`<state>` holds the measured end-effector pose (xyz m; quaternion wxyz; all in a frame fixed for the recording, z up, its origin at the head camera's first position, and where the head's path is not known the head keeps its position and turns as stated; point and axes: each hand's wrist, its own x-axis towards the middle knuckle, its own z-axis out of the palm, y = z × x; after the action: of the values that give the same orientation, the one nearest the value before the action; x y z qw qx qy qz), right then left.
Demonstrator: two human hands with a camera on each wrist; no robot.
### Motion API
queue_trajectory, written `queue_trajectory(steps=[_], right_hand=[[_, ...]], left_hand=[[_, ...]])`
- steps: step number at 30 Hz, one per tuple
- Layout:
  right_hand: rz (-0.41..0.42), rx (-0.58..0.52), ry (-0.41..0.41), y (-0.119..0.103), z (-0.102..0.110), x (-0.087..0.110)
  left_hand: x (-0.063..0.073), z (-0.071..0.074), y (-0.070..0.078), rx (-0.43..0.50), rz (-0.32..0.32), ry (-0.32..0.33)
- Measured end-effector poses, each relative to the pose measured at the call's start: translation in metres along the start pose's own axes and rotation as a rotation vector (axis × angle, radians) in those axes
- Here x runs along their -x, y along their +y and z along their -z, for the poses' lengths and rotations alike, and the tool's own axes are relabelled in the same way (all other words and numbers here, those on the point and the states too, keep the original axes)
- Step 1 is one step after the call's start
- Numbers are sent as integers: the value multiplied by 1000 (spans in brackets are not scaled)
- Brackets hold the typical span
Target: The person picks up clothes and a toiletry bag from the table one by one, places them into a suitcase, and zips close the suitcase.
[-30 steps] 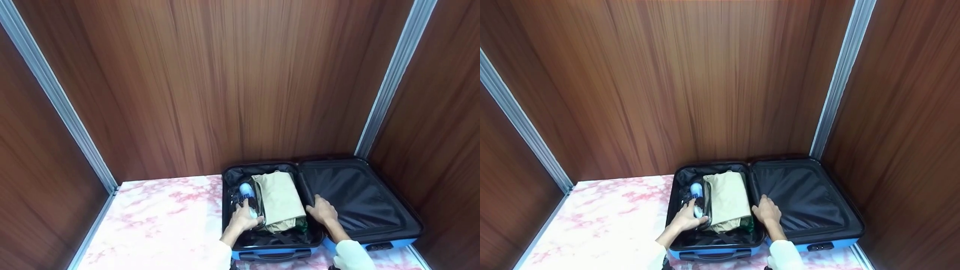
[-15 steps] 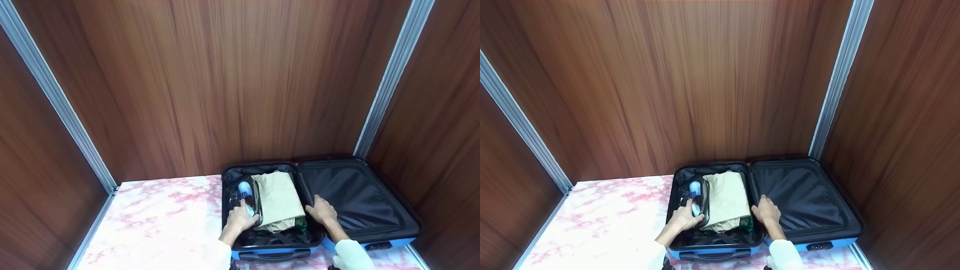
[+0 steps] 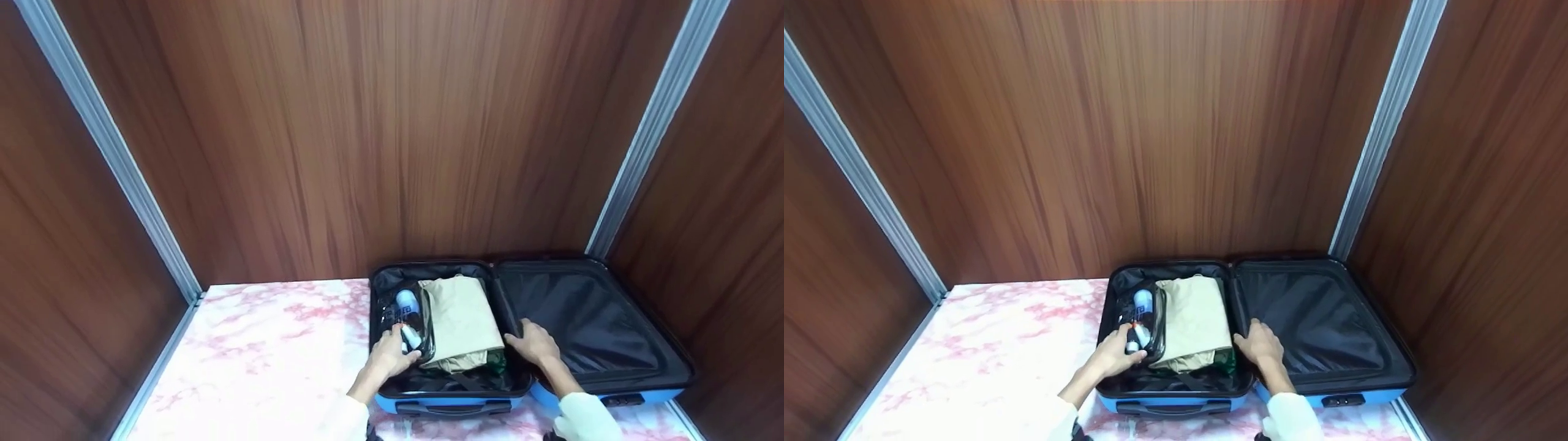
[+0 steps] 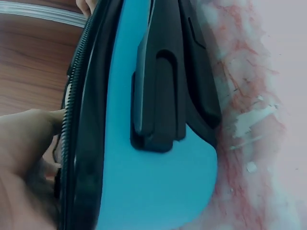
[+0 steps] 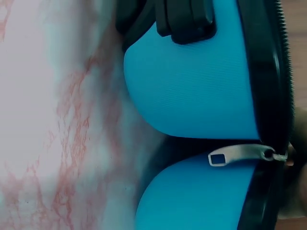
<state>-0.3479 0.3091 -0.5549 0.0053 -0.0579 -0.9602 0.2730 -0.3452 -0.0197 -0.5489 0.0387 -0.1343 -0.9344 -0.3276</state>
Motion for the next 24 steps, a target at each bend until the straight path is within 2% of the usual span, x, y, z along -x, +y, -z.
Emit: queue_trajectory(steps=[2, 5, 7, 10, 13, 16, 18, 21, 24], right_hand=[[25, -46, 10, 6, 5, 7], [62, -107, 51, 18, 12, 21], [73, -131, 100, 27, 17, 32], [82, -153, 221, 41, 27, 47], [67, -163, 362, 53, 38, 59], [7, -171, 481, 64, 48, 72], [-51, -187, 555, 73, 53, 79], [-139, -245, 644, 88, 58, 88], [-236, -296, 649, 106, 63, 95]], left_hand=[[6, 1, -4, -2, -91, 38], [19, 2, -14, 12, -209, 129], [27, 1, -22, 32, -246, 192], [39, -1, -34, 72, -244, 278], [46, -3, -43, 115, -196, 330], [53, -5, -50, 193, -100, 322], [59, -6, -53, 271, -19, 282], [65, -7, -57, 446, 70, 187], [68, -10, -60, 568, 137, 119]])
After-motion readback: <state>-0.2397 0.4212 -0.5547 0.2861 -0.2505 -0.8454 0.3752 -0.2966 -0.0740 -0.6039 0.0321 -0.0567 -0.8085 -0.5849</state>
